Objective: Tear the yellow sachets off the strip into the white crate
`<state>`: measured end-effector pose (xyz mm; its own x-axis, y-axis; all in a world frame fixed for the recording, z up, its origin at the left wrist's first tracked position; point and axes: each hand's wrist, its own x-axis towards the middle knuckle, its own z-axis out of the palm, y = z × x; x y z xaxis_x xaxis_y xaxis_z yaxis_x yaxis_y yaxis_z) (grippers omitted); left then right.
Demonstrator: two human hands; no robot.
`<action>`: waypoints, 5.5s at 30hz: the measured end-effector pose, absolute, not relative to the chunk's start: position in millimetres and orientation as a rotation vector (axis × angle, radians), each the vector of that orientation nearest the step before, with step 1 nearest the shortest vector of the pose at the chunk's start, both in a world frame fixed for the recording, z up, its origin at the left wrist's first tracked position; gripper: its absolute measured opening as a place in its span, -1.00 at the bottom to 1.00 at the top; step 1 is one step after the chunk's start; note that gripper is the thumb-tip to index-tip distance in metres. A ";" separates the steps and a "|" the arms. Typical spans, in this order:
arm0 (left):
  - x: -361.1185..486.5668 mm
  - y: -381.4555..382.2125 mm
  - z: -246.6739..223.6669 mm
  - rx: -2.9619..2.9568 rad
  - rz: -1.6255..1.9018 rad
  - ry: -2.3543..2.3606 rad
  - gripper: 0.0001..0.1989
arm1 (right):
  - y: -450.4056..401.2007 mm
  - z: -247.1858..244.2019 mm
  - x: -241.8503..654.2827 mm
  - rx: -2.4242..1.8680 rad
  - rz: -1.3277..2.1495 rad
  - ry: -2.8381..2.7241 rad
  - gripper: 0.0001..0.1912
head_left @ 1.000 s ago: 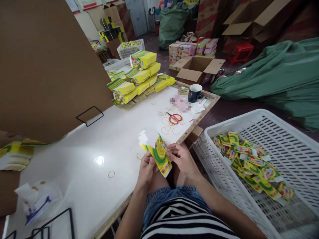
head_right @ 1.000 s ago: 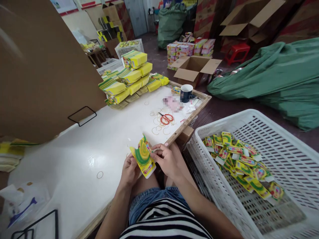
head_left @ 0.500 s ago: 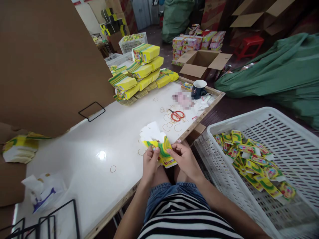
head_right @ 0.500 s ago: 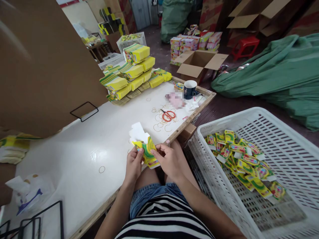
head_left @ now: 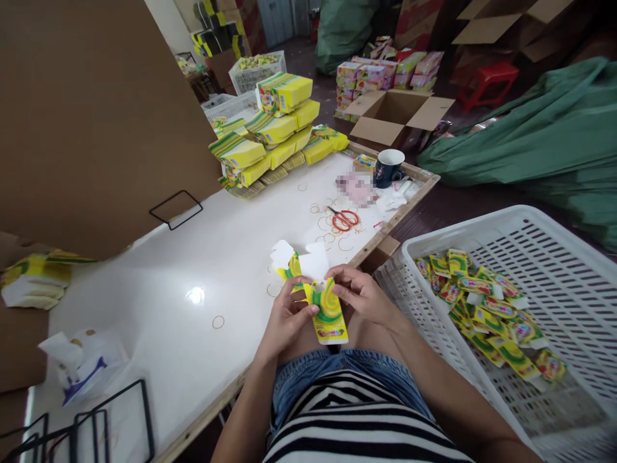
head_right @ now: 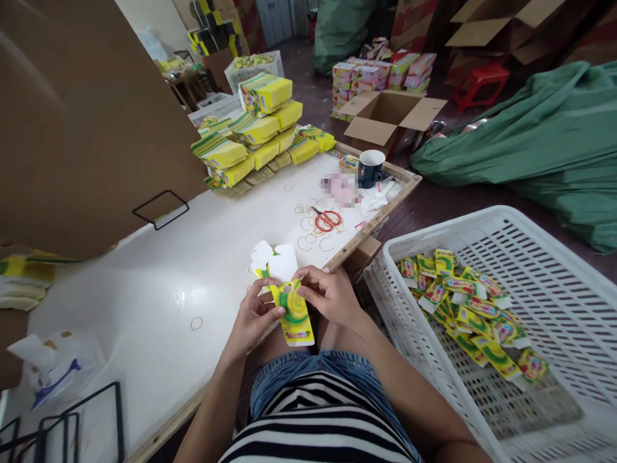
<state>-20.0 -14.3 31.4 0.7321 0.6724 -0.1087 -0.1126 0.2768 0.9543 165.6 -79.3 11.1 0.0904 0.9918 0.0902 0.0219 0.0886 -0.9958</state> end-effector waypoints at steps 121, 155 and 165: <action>-14.1 -28.2 24.8 1.301 0.638 0.716 -0.63 | -88.2 33.0 170.7 -1.290 1.089 -1.150 -0.66; -35.6 0.3 -6.7 2.276 0.384 1.175 -0.63 | -116.2 34.2 208.6 -1.817 0.124 -0.999 -0.69; -32.1 -40.8 0.1 2.028 0.959 0.604 -0.68 | -81.7 -6.9 141.8 -1.346 1.113 -0.702 -0.60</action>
